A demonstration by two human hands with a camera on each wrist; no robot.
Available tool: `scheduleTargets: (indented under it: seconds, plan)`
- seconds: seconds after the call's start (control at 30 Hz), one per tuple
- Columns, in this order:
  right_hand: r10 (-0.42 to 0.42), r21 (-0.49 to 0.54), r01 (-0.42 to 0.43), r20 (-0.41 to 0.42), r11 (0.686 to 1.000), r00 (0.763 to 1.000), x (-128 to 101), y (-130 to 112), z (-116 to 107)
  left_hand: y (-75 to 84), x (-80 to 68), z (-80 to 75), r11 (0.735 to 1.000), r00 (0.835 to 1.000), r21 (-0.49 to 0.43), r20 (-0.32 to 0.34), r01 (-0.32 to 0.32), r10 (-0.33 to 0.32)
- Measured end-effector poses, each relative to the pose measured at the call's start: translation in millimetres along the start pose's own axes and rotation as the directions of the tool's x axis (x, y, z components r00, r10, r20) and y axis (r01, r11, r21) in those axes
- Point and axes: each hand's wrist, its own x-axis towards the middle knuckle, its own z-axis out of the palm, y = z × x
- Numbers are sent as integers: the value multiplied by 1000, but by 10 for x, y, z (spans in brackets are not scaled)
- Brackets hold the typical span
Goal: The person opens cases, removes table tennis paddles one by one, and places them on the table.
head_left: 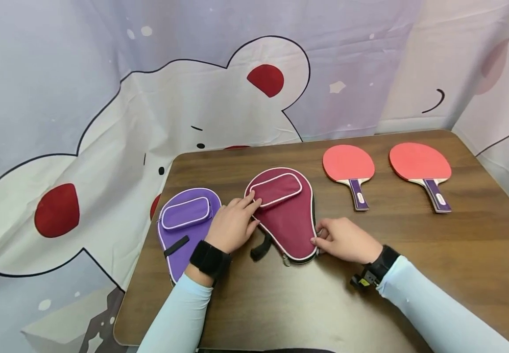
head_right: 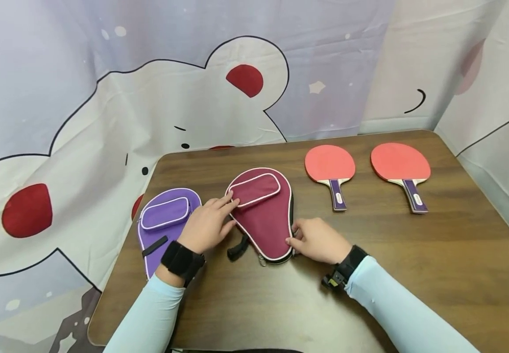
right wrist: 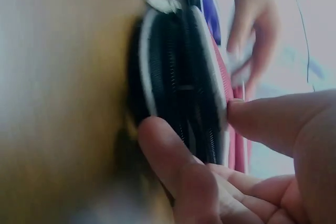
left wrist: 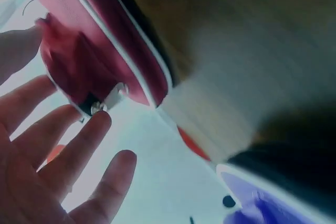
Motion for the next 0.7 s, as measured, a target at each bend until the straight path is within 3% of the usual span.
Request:
scheduleTargets:
  seconds: [0.13, 0.27, 0.4, 0.5, 0.6, 0.7]
  plan:
    - [-28, 34, 29, -8, 999, 1000, -16, -95, 165, -3, 100, 35, 999, 999, -24, 40, 28, -27]
    - [5, 41, -3, -65, 999, 998, -13, -87, 216, -11, 131, 71, 999, 999, -27, 40, 33, -32]
    - [62, 44, -56, -144, 997, 988, -8, -70, 235, -13, 111, 100, 997, 1000, -72, 17, 17, -16]
    - [74, 70, -60, -228, 996, 971, -12, -126, 292, 1, 67, 122, 988, 999, -155, -35, -20, 15]
    - [13, 81, 15, -336, 997, 942, -13, -253, 356, 64, 6, 100, 952, 993, -297, -111, -72, 41]
    - [-122, 14, 141, -416, 990, 901, 23, -443, 402, 184, -49, 11, 881, 980, -462, -196, -103, 11]
